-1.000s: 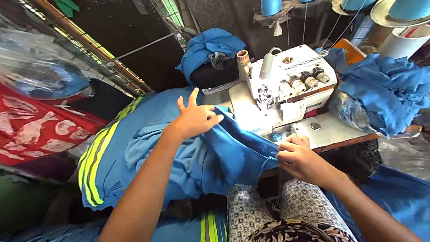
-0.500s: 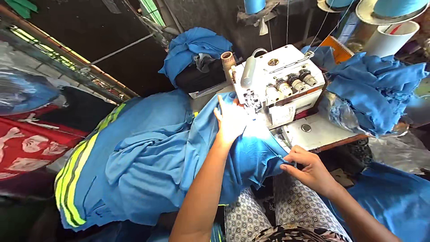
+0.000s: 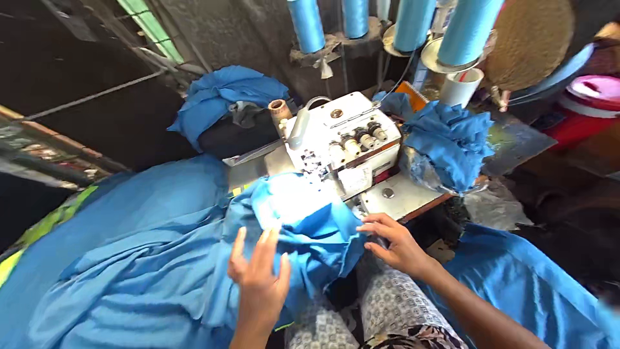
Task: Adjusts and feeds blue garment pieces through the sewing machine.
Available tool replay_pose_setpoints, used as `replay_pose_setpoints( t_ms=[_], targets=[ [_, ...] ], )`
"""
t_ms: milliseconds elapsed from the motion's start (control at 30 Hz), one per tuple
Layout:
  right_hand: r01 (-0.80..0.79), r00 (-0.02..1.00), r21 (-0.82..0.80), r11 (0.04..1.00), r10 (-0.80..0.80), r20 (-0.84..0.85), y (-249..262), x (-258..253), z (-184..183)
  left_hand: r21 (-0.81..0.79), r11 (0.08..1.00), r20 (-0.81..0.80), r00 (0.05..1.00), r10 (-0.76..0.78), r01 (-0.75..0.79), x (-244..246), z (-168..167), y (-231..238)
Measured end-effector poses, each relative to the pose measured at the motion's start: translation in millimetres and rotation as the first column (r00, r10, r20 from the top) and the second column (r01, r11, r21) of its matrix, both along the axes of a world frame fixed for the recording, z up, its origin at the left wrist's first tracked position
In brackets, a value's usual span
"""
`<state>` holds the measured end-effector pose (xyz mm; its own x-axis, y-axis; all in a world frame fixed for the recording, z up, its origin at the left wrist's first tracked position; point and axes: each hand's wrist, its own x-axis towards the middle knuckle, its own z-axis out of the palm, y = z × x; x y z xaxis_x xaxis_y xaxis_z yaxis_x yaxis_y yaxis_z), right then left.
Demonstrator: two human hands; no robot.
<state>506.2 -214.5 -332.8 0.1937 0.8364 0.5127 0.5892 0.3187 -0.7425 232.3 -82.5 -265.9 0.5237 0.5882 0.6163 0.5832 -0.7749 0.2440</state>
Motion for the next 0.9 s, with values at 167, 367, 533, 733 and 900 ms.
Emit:
replay_pose_setpoints(
  t_ms=[167, 367, 533, 733, 900],
  targets=[
    [0.405, 0.902, 0.157, 0.901, -0.422, 0.094, -3.2, 77.5, 66.7, -0.187, 0.98, 0.118, 0.992, -0.039, 0.06, -29.3, 2.8, -26.3],
    [0.704, 0.655, 0.029, 0.71, -0.664, 0.361, 5.1, 189.3, 125.0, -0.269, 0.955, 0.025, 0.992, -0.122, 0.125, -39.8, -1.3, -34.6],
    [0.659, 0.662, 0.099, 0.746, -0.637, 0.395, 19.8, 217.1, 141.3, -0.25, 0.96, 0.059, 0.992, -0.112, 0.124, -39.0, 7.9, -41.9],
    [0.637, 0.717, -0.053, 0.769, -0.566, 0.407, 17.5, 201.1, 191.1, -0.334, 0.938, 0.109, 0.992, -0.063, 0.096, -34.6, 3.8, -47.4],
    [0.715, 0.696, -0.489, 0.499, -0.573, 0.434, -41.6, 180.2, 131.1, -0.361, 0.927, 0.116, 0.991, -0.065, 0.103, -48.3, -6.8, -48.7]
  ],
)
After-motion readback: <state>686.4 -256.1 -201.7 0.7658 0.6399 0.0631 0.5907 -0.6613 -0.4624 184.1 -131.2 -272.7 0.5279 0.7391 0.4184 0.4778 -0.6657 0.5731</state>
